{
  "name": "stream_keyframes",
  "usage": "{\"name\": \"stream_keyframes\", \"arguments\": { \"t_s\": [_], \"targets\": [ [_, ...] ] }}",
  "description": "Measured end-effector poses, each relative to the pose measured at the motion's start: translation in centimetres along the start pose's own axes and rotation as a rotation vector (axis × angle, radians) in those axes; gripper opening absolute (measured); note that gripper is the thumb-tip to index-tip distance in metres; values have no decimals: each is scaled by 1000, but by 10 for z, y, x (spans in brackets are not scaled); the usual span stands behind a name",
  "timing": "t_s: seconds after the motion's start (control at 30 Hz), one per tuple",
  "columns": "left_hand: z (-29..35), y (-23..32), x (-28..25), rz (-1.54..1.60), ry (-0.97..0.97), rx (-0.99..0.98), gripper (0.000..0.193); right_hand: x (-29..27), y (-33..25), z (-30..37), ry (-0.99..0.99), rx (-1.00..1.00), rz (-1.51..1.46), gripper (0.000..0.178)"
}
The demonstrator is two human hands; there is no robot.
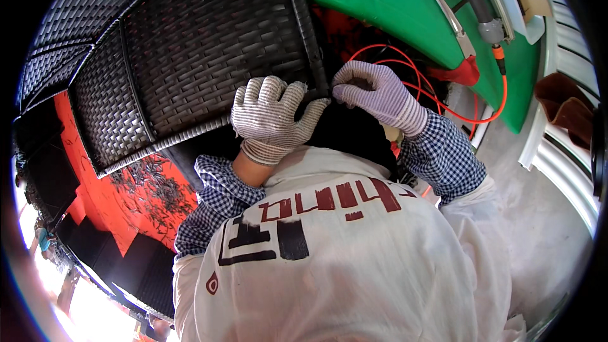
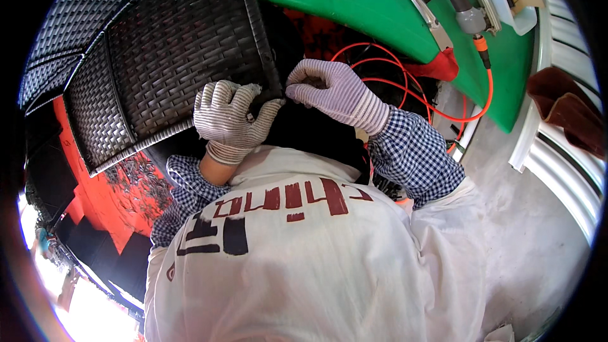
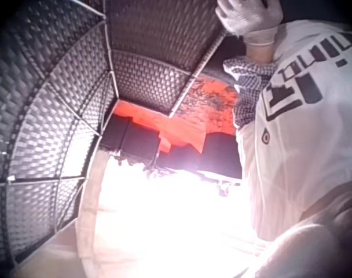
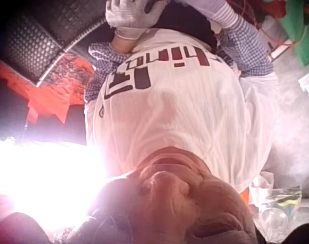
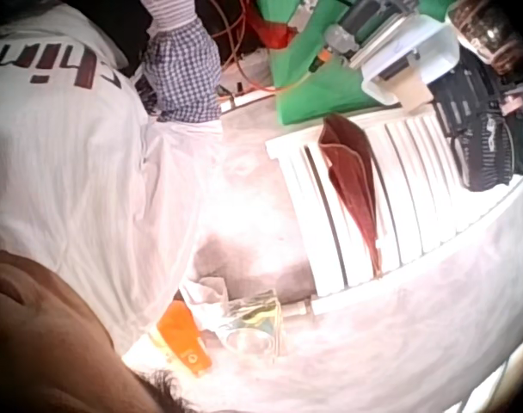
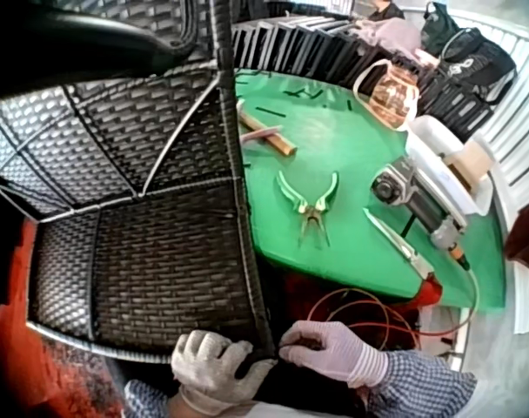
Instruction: The person assembles pieces of woven wicker furniture by inserting fasteners, using a heat gun, and trimming excess material with a cutting tool.
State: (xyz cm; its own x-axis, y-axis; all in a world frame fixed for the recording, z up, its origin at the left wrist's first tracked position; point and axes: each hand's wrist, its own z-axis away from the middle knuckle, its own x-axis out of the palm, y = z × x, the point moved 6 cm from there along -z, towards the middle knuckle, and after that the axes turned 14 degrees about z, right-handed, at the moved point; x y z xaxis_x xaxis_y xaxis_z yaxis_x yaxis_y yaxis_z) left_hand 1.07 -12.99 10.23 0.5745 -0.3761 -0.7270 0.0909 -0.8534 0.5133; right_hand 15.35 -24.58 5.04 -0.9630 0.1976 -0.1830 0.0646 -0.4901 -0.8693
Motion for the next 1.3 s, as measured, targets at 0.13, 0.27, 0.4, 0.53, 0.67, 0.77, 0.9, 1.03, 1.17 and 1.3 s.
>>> {"name": "stream_keyframes", "arguments": {
  "t_s": [0.13,0.27,0.4,0.53,0.67,0.77,0.9,1.03,1.17,1.3],
  "targets": [
    [1,0,1,6,-8,27,39,0,0,-6,-65,34,39,17],
    [5,-2,2,19,-20,36,38,2,1,-10,-91,47,56,17],
    [4,1,3,16,-34,8,38,3,4,-5,-35,60,14,17],
    [3,1,1,-1,-12,22,38,3,5,-3,-37,46,-24,18],
    [3,-1,0,19,22,47,38,0,-1,-6,-60,-3,6,17],
    [-5,-1,1,0,4,11,38,-3,-3,-9,-61,21,62,16],
    [-4,3,-1,-25,21,27,36,1,1,-9,12,-26,-31,10],
    [-7,9,1,-24,46,47,38,-1,7,-4,137,-70,15,15],
    [1,8,2,-57,56,66,36,-9,-37,8,418,-478,488,12],
    [2,12,3,-88,74,125,34,-24,-77,19,631,-706,554,15]
  ]
}}
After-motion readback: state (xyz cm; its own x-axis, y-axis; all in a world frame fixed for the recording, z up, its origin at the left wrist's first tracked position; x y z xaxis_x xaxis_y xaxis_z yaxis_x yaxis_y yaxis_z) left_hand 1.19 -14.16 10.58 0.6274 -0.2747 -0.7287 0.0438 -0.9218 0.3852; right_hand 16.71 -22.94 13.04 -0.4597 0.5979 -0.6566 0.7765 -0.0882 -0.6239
